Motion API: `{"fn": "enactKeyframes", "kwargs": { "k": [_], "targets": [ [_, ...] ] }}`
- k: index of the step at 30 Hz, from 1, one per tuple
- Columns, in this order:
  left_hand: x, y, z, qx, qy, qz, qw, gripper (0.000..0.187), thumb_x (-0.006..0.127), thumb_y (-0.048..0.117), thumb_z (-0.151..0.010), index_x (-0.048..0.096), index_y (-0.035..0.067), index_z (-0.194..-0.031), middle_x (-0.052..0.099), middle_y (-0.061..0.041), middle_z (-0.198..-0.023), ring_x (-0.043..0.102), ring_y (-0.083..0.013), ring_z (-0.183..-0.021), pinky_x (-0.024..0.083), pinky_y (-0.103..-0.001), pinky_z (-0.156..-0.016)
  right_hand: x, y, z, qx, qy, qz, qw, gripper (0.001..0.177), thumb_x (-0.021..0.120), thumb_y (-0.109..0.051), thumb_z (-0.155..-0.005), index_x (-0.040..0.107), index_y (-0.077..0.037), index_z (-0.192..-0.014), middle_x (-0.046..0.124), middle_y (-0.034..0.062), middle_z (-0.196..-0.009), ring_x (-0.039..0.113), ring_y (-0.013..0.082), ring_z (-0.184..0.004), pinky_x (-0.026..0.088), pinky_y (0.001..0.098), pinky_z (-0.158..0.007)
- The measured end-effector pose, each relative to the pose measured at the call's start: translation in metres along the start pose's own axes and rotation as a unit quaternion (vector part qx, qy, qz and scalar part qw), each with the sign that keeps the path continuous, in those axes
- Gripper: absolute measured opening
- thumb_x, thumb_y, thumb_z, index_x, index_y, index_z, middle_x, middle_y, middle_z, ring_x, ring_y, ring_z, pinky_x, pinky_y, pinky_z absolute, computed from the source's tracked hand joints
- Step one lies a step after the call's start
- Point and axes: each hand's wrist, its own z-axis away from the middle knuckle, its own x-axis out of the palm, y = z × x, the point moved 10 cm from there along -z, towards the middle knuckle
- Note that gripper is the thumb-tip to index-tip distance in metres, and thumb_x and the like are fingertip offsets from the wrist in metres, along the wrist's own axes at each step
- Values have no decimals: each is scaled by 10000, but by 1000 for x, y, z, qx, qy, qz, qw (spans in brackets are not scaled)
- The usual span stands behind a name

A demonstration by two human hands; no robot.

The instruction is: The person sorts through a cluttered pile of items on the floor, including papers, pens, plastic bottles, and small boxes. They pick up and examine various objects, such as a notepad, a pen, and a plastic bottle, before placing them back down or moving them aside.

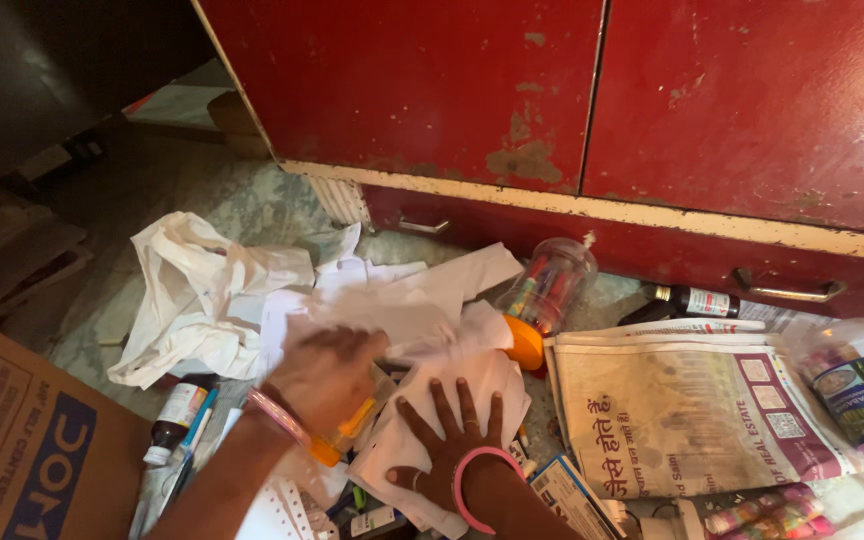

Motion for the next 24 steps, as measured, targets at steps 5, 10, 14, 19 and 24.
{"fn": "enactKeyframes", "kwargs": {
  "k": [5, 10, 14, 19, 24],
  "targets": [
    [34, -35, 11, -203, -102, 115, 967, 305, 540, 365, -992, 620, 97, -1113, 723, -185, -943, 698, -361, -932, 537, -477, -877, -47, -22, 35, -145, 510, 136, 837, 1044, 433, -892, -780, 131, -301, -1586, 55, 169, -1590, -34, 447, -1508, -28, 754, -1070],
    [41, -117, 19, -403, -4, -18, 915, 783, 699, 598, -853, 434, 140, -1431, 571, -231, -1371, 511, -438, -1299, 451, -529, -968, -49, -23, 39, -144, 509, 128, 839, 1047, 432, -886, -782, 130, -303, -1597, 56, 178, -1599, -35, 449, -1514, -40, 766, -1082],
    [106, -168, 74, -604, -96, 130, 781, 1215, 790, 726, -777, 176, 80, -1603, 411, -332, -1497, 453, -482, -1356, 389, -489, -1105, -40, -13, 13, -59, 181, 26, 981, 984, 443, -825, -830, 71, -374, -1621, -52, 119, -1690, -132, 414, -1554, -94, 752, -1135],
    [147, -185, 73, -556, -46, 232, 796, 1292, 908, 590, -634, 240, -70, -1522, 600, -308, -1360, 602, -418, -1276, 476, -428, -1076, -41, -13, 9, -53, 168, 34, 984, 985, 420, -831, -824, 49, -379, -1617, -66, 101, -1692, -151, 397, -1557, -112, 746, -1139],
    [127, -181, 72, -610, 16, 251, 751, 891, 906, 345, -677, 543, -75, -1373, 708, -285, -1219, 695, -388, -1080, 549, -427, -961, -62, -29, 46, -140, 510, 133, 838, 1060, 406, -898, -782, 121, -287, -1600, 37, 156, -1606, -61, 444, -1523, -56, 750, -1096]
  ]
}}
